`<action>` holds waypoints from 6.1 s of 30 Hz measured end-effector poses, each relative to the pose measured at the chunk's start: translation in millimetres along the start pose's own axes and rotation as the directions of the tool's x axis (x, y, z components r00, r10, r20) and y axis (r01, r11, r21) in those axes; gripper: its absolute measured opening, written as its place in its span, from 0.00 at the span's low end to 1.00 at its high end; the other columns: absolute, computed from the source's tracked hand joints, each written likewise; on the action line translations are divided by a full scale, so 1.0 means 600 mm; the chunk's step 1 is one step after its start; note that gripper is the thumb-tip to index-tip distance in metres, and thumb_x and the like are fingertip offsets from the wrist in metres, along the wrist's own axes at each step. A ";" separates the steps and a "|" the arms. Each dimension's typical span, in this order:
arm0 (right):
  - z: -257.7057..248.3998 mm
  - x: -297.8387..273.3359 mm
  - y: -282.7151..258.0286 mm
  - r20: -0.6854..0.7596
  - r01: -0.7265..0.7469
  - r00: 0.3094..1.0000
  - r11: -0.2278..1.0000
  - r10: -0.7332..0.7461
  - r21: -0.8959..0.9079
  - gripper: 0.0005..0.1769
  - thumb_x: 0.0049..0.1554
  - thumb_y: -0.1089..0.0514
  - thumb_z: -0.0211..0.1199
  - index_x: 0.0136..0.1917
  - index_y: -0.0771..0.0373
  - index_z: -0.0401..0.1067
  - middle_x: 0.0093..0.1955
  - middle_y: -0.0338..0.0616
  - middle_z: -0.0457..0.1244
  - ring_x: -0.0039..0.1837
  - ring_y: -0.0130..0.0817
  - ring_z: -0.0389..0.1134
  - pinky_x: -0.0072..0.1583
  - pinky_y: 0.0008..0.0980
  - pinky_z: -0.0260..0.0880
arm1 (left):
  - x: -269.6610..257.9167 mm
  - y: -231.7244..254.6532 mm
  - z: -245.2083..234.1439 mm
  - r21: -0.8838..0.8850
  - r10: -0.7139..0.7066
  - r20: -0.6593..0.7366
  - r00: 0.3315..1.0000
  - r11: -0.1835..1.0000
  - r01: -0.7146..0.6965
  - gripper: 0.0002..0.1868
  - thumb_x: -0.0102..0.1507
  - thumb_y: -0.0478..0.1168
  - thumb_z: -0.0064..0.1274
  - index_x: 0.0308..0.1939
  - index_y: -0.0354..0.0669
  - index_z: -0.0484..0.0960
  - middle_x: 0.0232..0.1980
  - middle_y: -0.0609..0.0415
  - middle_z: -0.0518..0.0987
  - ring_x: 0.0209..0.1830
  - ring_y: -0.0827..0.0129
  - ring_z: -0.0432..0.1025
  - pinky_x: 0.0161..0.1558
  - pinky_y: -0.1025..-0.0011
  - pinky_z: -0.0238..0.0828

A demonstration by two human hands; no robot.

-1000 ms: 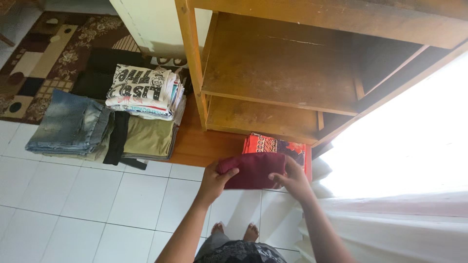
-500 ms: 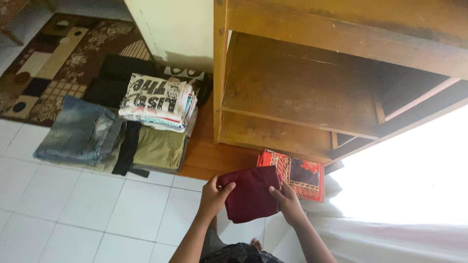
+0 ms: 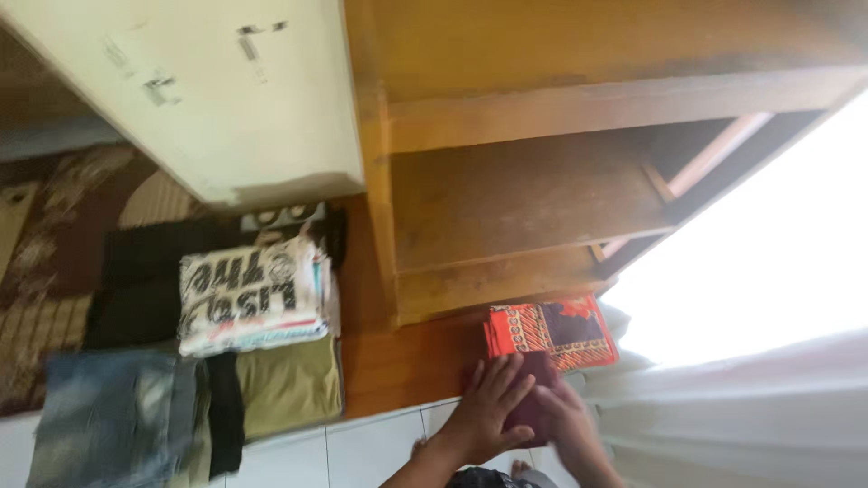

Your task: The person wipes the surfaces of a wooden shelving unit with a maroon cloth. They clean the top shelf, the middle shelf, and the bottom shelf, moving the cloth back and forth to remove dust or dirt. The person also wipes the vertical supports of the unit.

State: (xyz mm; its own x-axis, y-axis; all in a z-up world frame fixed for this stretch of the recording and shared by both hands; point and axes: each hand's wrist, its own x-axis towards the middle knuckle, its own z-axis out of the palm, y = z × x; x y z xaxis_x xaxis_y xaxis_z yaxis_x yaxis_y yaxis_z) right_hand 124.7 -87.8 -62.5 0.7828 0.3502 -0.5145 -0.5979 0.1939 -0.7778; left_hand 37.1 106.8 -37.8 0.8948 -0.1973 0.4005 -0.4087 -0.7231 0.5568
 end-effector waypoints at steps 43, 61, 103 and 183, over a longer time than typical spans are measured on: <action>-0.294 -0.319 -0.276 0.499 0.685 0.304 -0.177 -0.812 -0.706 0.33 0.64 0.45 0.57 0.75 0.65 0.59 0.82 0.60 0.48 0.84 0.58 0.49 0.79 0.53 0.50 | 0.261 0.254 0.329 -0.574 -0.261 0.807 0.530 -0.560 0.598 0.25 0.69 0.48 0.41 0.66 0.37 0.71 0.59 0.46 0.82 0.60 0.57 0.77 0.62 0.55 0.75; -0.384 -0.229 -0.201 0.497 0.717 0.460 -0.022 -0.736 -0.697 0.42 0.67 0.37 0.49 0.81 0.69 0.48 0.85 0.69 0.41 0.86 0.62 0.40 0.81 0.51 0.41 | 0.248 0.256 0.348 -0.703 -0.422 0.708 0.566 -0.353 0.617 0.25 0.70 0.45 0.42 0.69 0.38 0.70 0.61 0.46 0.80 0.59 0.60 0.77 0.61 0.59 0.74; -0.374 -0.131 -0.220 0.290 0.371 0.922 0.807 -0.257 -0.461 0.48 0.47 0.64 0.67 0.78 0.60 0.55 0.73 0.49 0.62 0.69 0.31 0.65 0.68 0.35 0.66 | 0.278 0.249 0.262 -0.739 -0.391 0.573 0.720 0.132 0.660 0.27 0.60 0.44 0.58 0.59 0.33 0.73 0.58 0.44 0.79 0.50 0.59 0.78 0.52 0.58 0.79; -0.294 -0.052 -0.353 -0.166 0.110 0.966 0.893 -0.200 -0.436 0.19 0.41 0.64 0.72 0.43 0.67 0.66 0.29 0.42 0.60 0.27 0.29 0.60 0.29 0.33 0.58 | 0.583 0.244 0.375 -0.424 -0.320 0.220 0.921 0.819 0.386 0.07 0.51 0.33 0.59 0.27 0.33 0.77 0.28 0.40 0.78 0.28 0.57 0.75 0.34 0.62 0.72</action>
State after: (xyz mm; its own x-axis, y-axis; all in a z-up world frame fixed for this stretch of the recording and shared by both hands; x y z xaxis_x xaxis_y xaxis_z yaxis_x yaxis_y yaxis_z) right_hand 257.3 -301.5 54.6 0.9041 0.1469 -0.4012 -0.3727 -0.1879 -0.9087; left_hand 330.5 -216.8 20.1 0.9949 -0.0960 0.0301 -0.0652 -0.3876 0.9195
